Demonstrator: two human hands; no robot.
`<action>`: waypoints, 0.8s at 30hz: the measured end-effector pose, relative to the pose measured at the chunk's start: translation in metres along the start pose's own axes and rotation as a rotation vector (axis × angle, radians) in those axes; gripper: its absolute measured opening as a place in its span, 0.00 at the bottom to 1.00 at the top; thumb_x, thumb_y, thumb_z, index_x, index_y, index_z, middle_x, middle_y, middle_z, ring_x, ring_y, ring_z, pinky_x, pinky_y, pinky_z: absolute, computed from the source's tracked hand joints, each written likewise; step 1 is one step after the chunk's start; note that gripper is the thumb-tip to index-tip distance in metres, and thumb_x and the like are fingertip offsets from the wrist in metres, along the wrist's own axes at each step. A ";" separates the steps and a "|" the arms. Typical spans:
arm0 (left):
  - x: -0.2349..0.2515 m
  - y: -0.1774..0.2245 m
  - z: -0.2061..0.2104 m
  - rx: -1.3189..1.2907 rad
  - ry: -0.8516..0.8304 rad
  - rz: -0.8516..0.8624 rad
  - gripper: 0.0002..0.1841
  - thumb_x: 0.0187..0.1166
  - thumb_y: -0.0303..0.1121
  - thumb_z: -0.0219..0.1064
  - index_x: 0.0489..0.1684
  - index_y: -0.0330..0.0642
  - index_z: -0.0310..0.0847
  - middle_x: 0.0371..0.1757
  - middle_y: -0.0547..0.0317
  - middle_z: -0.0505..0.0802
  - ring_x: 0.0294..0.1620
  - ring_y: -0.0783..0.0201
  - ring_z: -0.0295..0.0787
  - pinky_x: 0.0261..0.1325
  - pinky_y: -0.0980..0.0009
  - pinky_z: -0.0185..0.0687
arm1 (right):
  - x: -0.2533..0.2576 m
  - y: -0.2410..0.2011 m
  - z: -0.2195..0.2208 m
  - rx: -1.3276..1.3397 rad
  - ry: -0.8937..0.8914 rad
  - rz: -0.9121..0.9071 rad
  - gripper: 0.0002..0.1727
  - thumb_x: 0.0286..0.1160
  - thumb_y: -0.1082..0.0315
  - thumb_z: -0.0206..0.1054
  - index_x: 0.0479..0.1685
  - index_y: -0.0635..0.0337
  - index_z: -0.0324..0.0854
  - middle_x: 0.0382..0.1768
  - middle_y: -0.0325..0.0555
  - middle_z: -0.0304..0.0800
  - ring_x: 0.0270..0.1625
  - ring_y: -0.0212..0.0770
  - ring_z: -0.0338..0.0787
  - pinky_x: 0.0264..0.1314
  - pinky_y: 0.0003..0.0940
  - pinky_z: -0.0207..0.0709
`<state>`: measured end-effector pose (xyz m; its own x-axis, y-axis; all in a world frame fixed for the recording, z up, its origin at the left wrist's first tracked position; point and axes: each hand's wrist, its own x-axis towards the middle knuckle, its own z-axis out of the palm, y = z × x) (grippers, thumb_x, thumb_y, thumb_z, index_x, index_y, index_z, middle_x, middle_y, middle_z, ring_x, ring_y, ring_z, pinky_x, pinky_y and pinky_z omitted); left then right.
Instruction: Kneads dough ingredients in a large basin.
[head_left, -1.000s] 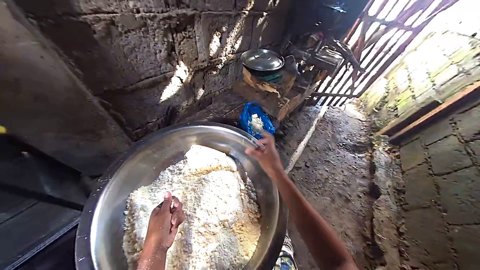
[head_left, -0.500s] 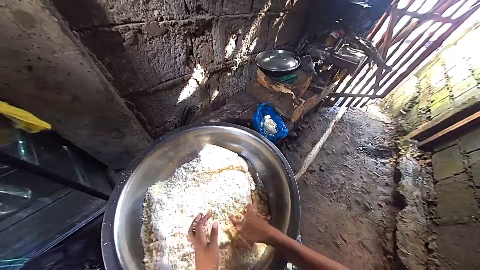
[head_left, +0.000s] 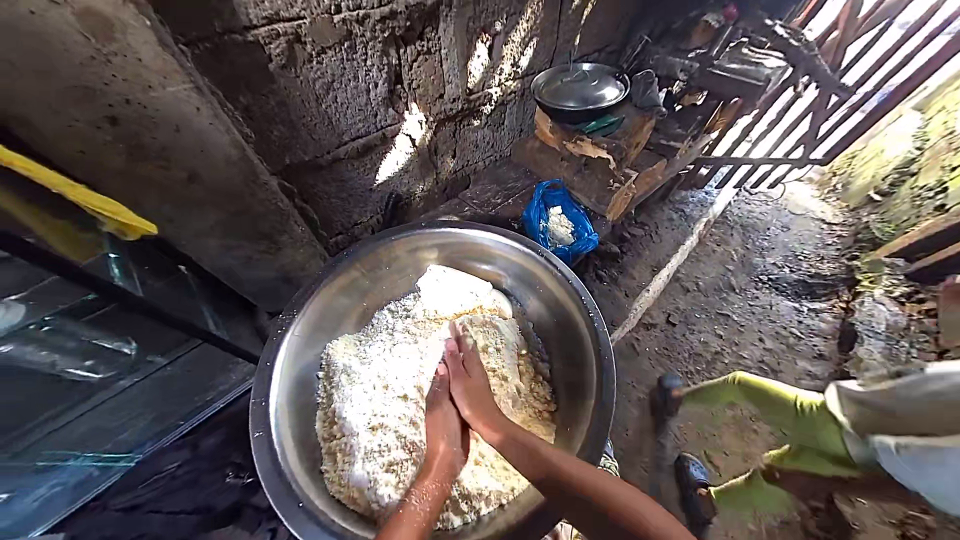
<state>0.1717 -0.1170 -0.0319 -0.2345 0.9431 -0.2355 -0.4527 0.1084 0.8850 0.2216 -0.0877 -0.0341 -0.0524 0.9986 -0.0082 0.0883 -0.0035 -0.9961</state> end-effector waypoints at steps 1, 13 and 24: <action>0.001 0.002 0.001 0.000 -0.026 0.004 0.26 0.97 0.41 0.35 0.81 0.35 0.67 0.72 0.51 0.85 0.70 0.67 0.82 0.73 0.66 0.78 | 0.003 -0.002 0.001 -0.003 0.024 -0.006 0.32 0.94 0.56 0.44 0.90 0.65 0.59 0.90 0.64 0.57 0.92 0.53 0.60 0.94 0.47 0.54; 0.076 0.050 0.033 -0.167 -0.013 -0.054 0.27 0.95 0.51 0.39 0.66 0.44 0.81 0.48 0.57 0.93 0.48 0.67 0.90 0.50 0.68 0.87 | 0.069 -0.017 -0.003 0.138 0.205 -0.286 0.13 0.83 0.69 0.64 0.56 0.62 0.91 0.55 0.48 0.95 0.58 0.36 0.92 0.64 0.37 0.85; 0.119 0.026 -0.008 -0.315 -0.060 0.007 0.24 0.97 0.39 0.36 0.82 0.37 0.64 0.69 0.54 0.84 0.62 0.70 0.84 0.64 0.73 0.79 | 0.058 -0.010 0.024 -0.098 -0.168 -0.120 0.30 0.92 0.61 0.45 0.88 0.70 0.62 0.88 0.63 0.63 0.91 0.50 0.61 0.95 0.46 0.49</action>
<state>0.1246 -0.0041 -0.0400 -0.1918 0.9613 -0.1976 -0.6973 0.0081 0.7167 0.1943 -0.0314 -0.0271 -0.2322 0.9687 0.0872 0.1672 0.1281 -0.9776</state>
